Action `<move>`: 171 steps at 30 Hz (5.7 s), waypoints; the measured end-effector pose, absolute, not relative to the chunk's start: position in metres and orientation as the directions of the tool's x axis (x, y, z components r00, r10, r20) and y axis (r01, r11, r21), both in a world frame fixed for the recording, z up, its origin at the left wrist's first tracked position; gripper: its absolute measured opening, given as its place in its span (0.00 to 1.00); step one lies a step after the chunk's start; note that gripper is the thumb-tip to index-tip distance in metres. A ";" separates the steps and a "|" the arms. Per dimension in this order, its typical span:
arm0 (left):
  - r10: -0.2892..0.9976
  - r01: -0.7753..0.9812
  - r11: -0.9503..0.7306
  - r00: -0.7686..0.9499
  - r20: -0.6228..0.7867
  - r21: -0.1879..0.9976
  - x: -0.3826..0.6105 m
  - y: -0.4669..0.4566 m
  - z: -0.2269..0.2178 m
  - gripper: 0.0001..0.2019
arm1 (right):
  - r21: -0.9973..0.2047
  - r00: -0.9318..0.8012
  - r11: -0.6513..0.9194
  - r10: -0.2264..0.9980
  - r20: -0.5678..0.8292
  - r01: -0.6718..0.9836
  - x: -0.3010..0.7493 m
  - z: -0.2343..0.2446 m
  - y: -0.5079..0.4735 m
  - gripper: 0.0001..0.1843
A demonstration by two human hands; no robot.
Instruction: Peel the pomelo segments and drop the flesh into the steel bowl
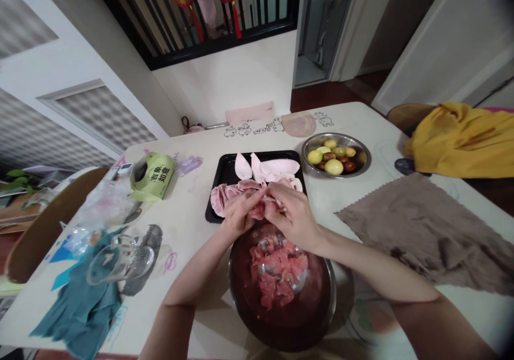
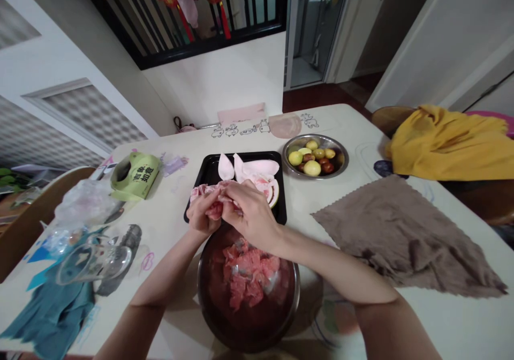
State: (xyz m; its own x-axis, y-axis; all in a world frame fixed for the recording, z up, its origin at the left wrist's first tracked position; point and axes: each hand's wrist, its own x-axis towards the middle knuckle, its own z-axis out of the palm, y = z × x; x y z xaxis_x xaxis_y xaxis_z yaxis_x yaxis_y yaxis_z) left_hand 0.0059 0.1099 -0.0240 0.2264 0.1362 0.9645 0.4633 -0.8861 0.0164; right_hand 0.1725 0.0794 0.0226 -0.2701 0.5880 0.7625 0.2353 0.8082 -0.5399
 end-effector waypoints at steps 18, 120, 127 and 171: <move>0.226 0.516 -0.856 0.305 0.925 0.039 0.002 0.124 -0.023 0.28 | -0.373 -0.168 0.860 0.449 0.878 0.350 0.177 0.020 0.096 0.06; 0.841 -0.307 -0.474 0.119 0.528 0.825 0.029 0.089 0.011 0.22 | 0.069 -0.465 0.900 0.155 0.871 0.430 0.192 0.038 0.048 0.17; 0.869 -0.348 -0.428 0.094 0.485 0.834 0.034 0.082 0.011 0.24 | 0.133 -0.517 0.892 0.124 0.847 0.432 0.197 0.042 0.042 0.18; 0.987 -0.497 -0.159 -0.108 0.121 0.853 0.008 0.112 0.034 0.25 | -0.328 -0.483 0.662 0.731 0.483 0.674 0.191 -0.017 0.148 0.11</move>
State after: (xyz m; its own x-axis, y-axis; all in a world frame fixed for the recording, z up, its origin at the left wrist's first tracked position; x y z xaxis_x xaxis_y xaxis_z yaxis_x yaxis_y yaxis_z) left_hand 0.0084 0.1124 0.0336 -0.1078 0.9867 0.1213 -0.4969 -0.1592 0.8531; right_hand 0.1914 0.1477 -0.0172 -0.4828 0.7307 0.4827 0.6740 0.6619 -0.3280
